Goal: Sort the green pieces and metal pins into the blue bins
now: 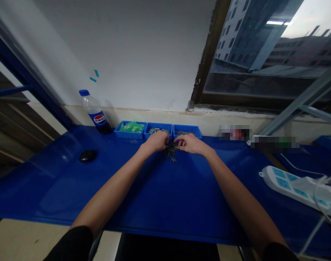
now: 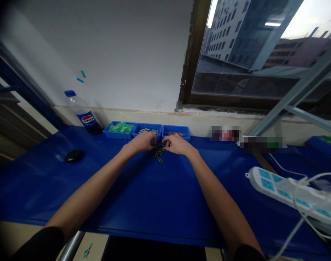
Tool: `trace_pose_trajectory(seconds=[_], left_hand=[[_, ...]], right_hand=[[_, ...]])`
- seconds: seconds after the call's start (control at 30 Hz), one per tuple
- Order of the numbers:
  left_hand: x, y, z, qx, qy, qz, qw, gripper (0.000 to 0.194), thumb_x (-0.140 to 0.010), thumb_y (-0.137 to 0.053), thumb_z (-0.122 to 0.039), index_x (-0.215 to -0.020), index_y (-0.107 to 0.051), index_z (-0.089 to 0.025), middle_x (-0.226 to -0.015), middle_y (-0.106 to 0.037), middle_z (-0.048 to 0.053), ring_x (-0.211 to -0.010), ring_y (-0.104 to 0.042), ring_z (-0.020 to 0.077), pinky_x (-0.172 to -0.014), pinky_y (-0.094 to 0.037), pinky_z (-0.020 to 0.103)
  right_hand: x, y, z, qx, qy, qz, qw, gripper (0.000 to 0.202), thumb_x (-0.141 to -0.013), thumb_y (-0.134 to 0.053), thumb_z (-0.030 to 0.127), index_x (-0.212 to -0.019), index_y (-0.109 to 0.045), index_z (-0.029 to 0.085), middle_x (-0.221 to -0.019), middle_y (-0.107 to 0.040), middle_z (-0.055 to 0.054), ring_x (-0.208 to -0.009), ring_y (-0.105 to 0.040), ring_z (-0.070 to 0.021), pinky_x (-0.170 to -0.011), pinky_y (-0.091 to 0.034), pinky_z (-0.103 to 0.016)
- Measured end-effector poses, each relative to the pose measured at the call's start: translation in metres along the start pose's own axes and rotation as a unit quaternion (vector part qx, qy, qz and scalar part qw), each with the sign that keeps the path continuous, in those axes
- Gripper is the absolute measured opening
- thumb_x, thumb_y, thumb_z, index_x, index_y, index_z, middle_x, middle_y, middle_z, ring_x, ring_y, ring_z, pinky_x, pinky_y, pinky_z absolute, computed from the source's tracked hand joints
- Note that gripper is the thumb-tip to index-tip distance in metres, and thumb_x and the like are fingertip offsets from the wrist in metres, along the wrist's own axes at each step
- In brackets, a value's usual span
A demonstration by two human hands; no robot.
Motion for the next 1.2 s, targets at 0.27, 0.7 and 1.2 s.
trace_pose_trajectory(seconds=[0.27,0.7,1.2], left_hand=[[0.014,-0.004,0.012,-0.07,0.044,0.135,0.987,0.053,-0.067,-0.078,-0.011,-0.118,-0.065,-0.018,-0.112,-0.071,0.013,-0.097,-0.068,0.0257,-0.078,-0.052,0.029],[0.008,-0.013,0.016,-0.069,0.026,0.113,0.991,0.036,-0.073,-0.064,-0.003,-0.105,-0.069,-0.018,-0.096,-0.071,0.009,-0.089,-0.068,0.0219,-0.076,-0.052,0.027],[0.021,0.009,0.046,-0.045,0.076,0.129,0.988,0.042,-0.064,-0.079,-0.009,-0.105,-0.074,-0.017,-0.102,-0.072,0.014,-0.088,-0.07,0.0276,-0.077,-0.056,0.035]], right_hand=[[0.01,0.02,-0.005,-0.021,-0.005,0.011,1.0,0.031,-0.087,-0.068,0.024,-0.116,-0.076,0.016,-0.086,-0.078,-0.006,-0.075,-0.072,-0.0184,-0.071,-0.053,-0.028],[0.019,0.029,0.0,-0.026,0.013,0.004,1.0,0.033,-0.089,-0.068,0.03,-0.119,-0.075,0.017,-0.089,-0.078,-0.007,-0.079,-0.072,-0.0191,-0.074,-0.054,-0.031],[0.018,0.02,-0.002,-0.038,0.002,0.021,0.999,0.031,-0.089,-0.067,0.026,-0.117,-0.076,0.018,-0.088,-0.079,-0.006,-0.077,-0.072,-0.0197,-0.073,-0.055,-0.031]])
Point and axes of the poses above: each hand's wrist, its own x-axis away from the middle knuckle, its own y-axis out of the back of the hand, z = x × y, the point moved 9 cm from there along -x, towards the middle knuckle
